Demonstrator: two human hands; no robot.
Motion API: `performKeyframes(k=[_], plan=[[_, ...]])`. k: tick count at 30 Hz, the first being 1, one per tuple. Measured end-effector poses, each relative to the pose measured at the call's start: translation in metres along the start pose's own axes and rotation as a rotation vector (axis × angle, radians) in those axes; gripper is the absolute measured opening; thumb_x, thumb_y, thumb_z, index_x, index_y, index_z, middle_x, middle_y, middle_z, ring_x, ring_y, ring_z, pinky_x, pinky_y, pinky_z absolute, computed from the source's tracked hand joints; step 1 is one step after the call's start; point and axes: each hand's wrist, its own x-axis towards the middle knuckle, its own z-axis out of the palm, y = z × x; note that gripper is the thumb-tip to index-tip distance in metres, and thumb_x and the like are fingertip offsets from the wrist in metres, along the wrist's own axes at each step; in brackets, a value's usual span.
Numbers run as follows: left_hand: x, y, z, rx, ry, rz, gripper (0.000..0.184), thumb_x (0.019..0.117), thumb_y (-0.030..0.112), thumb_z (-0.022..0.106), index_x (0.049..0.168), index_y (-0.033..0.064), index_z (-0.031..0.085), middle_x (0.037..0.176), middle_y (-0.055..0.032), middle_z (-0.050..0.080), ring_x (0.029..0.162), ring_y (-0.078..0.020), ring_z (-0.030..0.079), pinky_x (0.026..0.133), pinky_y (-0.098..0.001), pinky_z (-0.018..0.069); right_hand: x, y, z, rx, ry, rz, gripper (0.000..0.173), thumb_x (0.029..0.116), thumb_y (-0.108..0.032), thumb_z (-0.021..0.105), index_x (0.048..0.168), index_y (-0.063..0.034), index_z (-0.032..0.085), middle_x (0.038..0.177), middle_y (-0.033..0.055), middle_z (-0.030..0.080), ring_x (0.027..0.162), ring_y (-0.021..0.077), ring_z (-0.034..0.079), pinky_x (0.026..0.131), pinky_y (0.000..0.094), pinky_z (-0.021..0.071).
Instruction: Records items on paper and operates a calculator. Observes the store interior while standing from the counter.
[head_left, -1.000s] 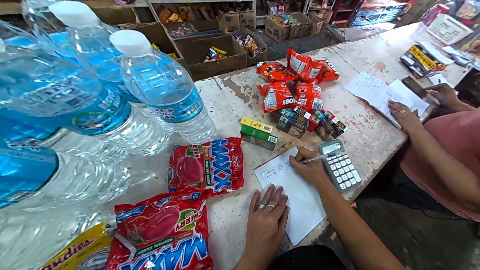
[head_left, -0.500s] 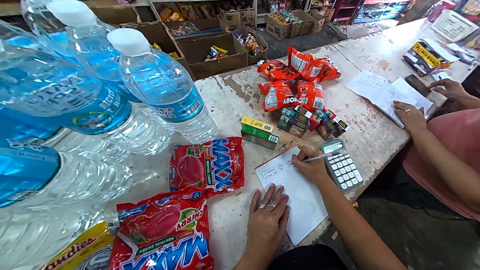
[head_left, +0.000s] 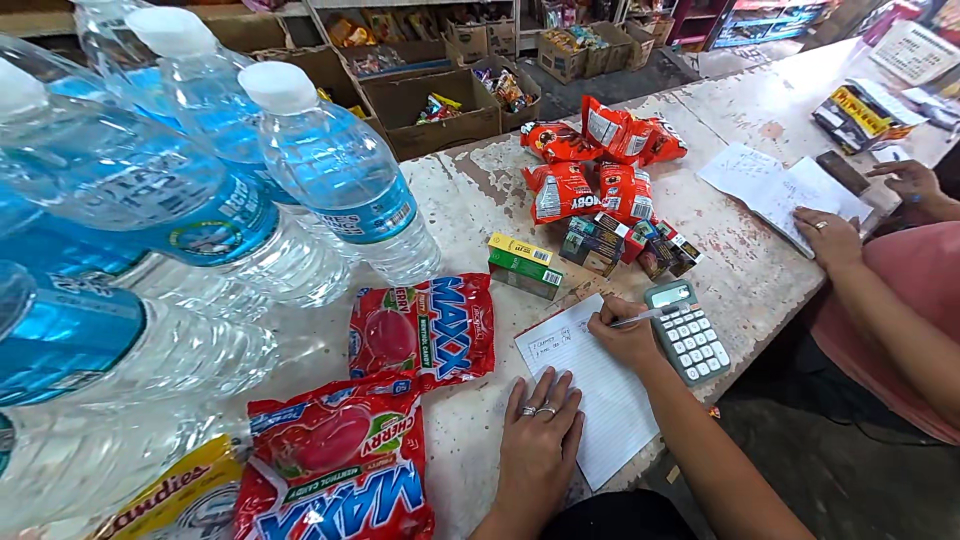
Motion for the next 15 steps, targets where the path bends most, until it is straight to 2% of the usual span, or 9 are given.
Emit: performKeyframes(k=[5,8,10,11,12,15], plan=[[-0.001,-0.001,0.001,0.002,0.008,0.008,0.031,0.098,0.03,0.056,0.111,0.0164,0.081,0.132,0.0005,0.071,0.131,-0.0224,0.061,0.117,-0.0569,0.0345,0.004,0.001,0.0,0.034,0.008,0.019,0.026,0.0835,-0.004,0.068,0.062,-0.0094,0.054,0.058,-0.0043,0.051,0.056,0.0028,0.051,0.051,0.0198,0.0425],[0.0,-0.002,0.002,-0.002,0.002,0.021,0.031,0.0977,0.03,0.056,0.112,0.0167,0.081,0.132,0.001,0.07,0.132,-0.0226,0.061,0.117,-0.0579,0.035,0.009,-0.018,-0.007,0.186,-0.047,0.145,0.026,0.0931,-0.009,0.066,0.069,-0.0079,0.057,0.061,-0.0018,0.055,0.054,0.0068,0.056,0.049,0.0225,0.0476],[0.002,-0.003,0.001,-0.013,-0.015,0.027,0.031,0.0968,0.028,0.057,0.114,0.0161,0.08,0.134,0.0008,0.069,0.133,-0.0228,0.059,0.117,-0.0593,0.034,0.009,-0.042,-0.01,0.234,-0.178,0.218,0.025,0.1013,-0.017,0.059,0.079,-0.0066,0.06,0.065,0.0006,0.062,0.053,0.0095,0.061,0.046,0.0242,0.0509],[0.002,-0.003,0.001,-0.014,-0.018,0.028,0.03,0.0964,0.028,0.058,0.114,0.0159,0.08,0.134,0.0009,0.069,0.134,-0.0229,0.059,0.117,-0.0596,0.0338,0.008,-0.055,-0.008,0.257,-0.234,0.228,0.024,0.1022,-0.018,0.059,0.081,-0.0062,0.06,0.066,0.0012,0.064,0.053,0.0096,0.062,0.045,0.0242,0.0506],[0.002,-0.002,0.0,-0.015,-0.022,0.028,0.03,0.0962,0.028,0.058,0.113,0.0157,0.08,0.134,0.0009,0.069,0.134,-0.0233,0.059,0.117,-0.0598,0.0335,0.005,-0.064,-0.002,0.287,-0.266,0.217,0.022,0.1005,-0.017,0.062,0.081,-0.0058,0.06,0.066,0.0016,0.065,0.052,0.0094,0.062,0.044,0.0243,0.0507],[0.002,-0.002,0.0,-0.009,-0.018,0.029,0.029,0.0964,0.028,0.058,0.112,0.0167,0.08,0.134,0.0014,0.069,0.134,-0.0222,0.059,0.118,-0.0593,0.0335,-0.009,-0.06,0.021,0.358,-0.224,0.095,0.024,0.0852,-0.009,0.079,0.071,-0.0058,0.06,0.062,0.0002,0.063,0.052,0.0068,0.06,0.047,0.0235,0.051]])
